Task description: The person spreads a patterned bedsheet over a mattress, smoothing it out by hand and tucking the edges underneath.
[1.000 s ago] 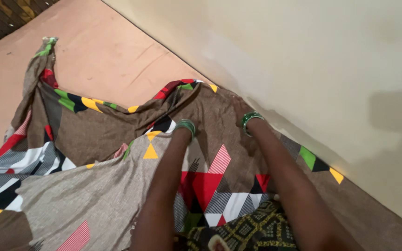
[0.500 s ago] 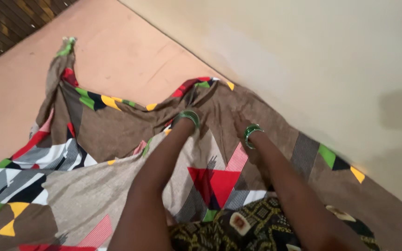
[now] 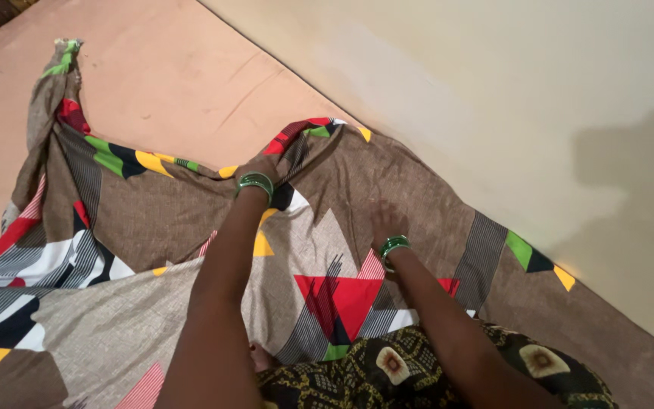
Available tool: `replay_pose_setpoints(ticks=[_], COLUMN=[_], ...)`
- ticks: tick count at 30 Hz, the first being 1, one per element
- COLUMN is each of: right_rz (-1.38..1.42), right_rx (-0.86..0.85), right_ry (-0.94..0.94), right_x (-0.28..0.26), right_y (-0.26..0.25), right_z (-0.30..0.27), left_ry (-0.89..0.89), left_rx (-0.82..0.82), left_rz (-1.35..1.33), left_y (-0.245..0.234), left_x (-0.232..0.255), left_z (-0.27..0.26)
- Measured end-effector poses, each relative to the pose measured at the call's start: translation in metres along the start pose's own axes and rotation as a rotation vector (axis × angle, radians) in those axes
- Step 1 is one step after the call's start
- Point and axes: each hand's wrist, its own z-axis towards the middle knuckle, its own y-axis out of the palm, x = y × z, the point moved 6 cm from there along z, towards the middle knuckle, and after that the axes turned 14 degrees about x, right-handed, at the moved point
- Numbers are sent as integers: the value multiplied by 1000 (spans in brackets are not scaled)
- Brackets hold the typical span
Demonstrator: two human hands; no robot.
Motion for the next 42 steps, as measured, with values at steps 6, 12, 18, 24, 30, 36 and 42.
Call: replay_pose_setpoints(ticks=[6,12,18,24,30,36,42], right_rz=[-50,-29,7,0,-14,-42,-60], right_rx=[-89,-155,-138,-175,-197,-157,-191], right_ry=[81,95,96,99,102,88,81], right_x=[2,-4,2,-1,-3,-1,-2], right_y=[10,0,16,10,0,7,6], right_z=[0,-3,0,0,-6,-3,-3], left_ry=[12,45,-52,-157,-137,282,376], left_rx=[11,64,32,292,546,837,807], left_rz=[-11,-21,-166,-188,-339,-571,-456], left_y=[69,86,-21,-79,-119,-137,-99], left_x=[0,-4,16,12,7,23,18], left_z=[40,52,18,51,90,105,118])
